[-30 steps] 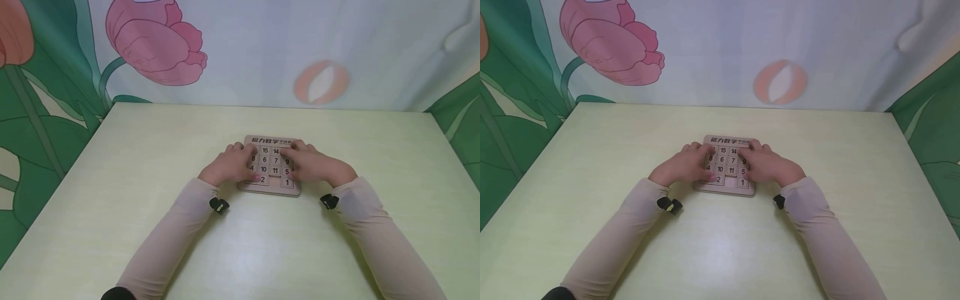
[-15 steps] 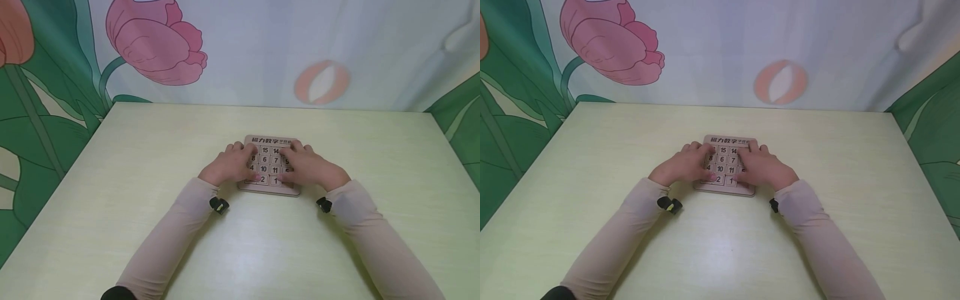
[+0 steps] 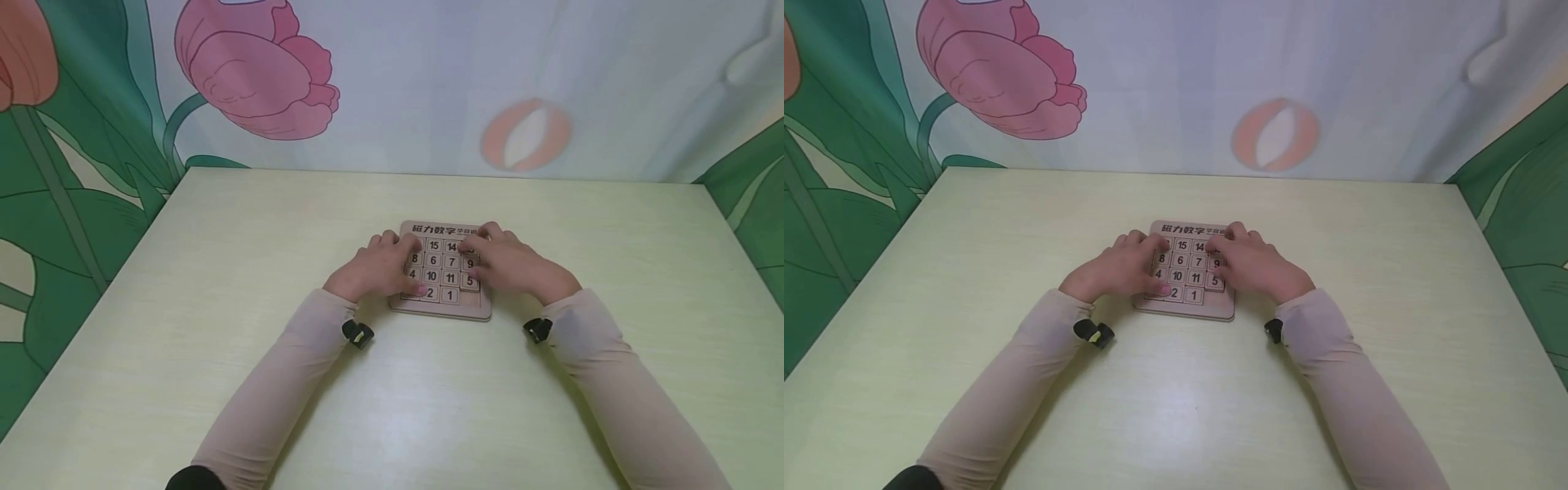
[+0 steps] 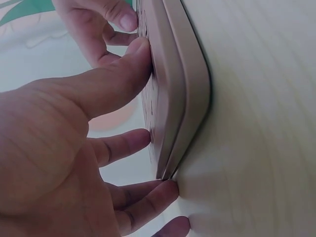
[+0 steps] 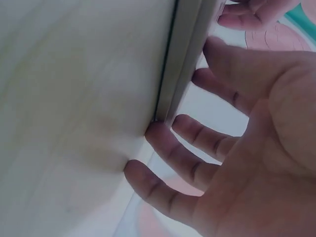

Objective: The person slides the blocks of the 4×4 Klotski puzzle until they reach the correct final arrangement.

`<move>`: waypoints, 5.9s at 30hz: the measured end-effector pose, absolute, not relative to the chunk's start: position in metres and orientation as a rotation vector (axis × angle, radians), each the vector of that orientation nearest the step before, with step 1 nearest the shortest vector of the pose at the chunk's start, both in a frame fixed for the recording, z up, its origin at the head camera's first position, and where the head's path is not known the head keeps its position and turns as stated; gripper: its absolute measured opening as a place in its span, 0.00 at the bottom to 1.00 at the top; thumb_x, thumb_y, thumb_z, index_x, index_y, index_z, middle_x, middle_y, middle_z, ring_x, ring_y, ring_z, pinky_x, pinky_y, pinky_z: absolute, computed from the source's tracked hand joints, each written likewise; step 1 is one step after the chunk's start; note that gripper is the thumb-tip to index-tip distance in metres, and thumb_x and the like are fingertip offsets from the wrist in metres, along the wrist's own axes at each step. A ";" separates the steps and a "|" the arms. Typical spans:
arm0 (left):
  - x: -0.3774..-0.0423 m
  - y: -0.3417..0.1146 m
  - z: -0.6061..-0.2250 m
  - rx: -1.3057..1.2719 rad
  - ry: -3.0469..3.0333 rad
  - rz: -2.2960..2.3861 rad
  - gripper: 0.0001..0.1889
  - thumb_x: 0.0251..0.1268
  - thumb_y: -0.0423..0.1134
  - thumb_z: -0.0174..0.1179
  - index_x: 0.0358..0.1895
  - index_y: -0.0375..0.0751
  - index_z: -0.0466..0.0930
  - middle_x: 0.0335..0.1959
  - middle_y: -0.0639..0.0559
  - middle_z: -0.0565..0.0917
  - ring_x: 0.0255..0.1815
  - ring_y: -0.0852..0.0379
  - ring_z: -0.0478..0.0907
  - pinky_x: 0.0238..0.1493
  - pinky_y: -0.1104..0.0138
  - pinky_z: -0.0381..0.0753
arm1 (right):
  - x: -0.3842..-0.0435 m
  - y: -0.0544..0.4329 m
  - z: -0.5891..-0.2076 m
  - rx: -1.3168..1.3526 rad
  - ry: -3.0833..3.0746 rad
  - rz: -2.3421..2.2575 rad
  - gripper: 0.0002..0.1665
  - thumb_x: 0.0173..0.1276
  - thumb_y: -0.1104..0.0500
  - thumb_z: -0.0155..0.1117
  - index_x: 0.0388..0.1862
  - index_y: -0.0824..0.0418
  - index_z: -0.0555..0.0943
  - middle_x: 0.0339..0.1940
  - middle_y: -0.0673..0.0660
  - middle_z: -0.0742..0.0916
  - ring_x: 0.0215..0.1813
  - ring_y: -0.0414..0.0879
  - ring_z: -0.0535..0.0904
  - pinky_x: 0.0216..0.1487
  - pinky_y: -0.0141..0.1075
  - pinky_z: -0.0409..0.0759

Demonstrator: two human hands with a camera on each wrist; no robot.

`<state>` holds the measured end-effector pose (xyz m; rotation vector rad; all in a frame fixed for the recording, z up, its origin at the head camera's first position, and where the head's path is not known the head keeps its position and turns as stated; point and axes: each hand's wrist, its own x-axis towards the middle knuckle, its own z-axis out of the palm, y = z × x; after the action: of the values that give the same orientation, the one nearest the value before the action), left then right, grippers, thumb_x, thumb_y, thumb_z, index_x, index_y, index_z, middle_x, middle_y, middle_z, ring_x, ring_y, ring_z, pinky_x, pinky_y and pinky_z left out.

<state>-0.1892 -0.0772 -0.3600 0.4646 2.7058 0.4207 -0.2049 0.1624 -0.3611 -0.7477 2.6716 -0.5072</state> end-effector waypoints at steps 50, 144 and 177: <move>-0.192 -0.077 -0.363 0.438 2.698 0.448 0.40 0.61 0.58 0.70 0.72 0.52 0.63 0.62 0.43 0.68 0.57 0.47 0.64 0.61 0.51 0.69 | -0.198 0.152 -0.354 -0.732 2.675 -0.422 0.26 0.69 0.66 0.67 0.66 0.59 0.77 0.53 0.64 0.74 0.44 0.56 0.77 0.47 0.48 0.78; -0.190 -0.080 -0.361 0.530 2.715 0.363 0.35 0.64 0.60 0.66 0.71 0.57 0.67 0.62 0.40 0.69 0.57 0.45 0.66 0.60 0.48 0.71 | -0.185 0.120 -0.364 -0.632 2.794 -0.087 0.40 0.75 0.64 0.55 0.82 0.40 0.60 0.52 0.70 0.68 0.39 0.60 0.70 0.29 0.45 0.75; -0.190 -0.081 -0.362 0.536 2.710 0.360 0.36 0.64 0.60 0.66 0.70 0.51 0.65 0.61 0.41 0.70 0.57 0.46 0.66 0.60 0.50 0.71 | -0.181 0.108 -0.364 -0.676 2.839 0.053 0.38 0.79 0.63 0.47 0.82 0.37 0.56 0.43 0.68 0.71 0.34 0.58 0.72 0.29 0.47 0.80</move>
<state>-0.1900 -0.0810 -0.3617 0.5359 2.7099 0.3603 -0.1809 0.1075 -0.3639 -0.6762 2.8392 0.0526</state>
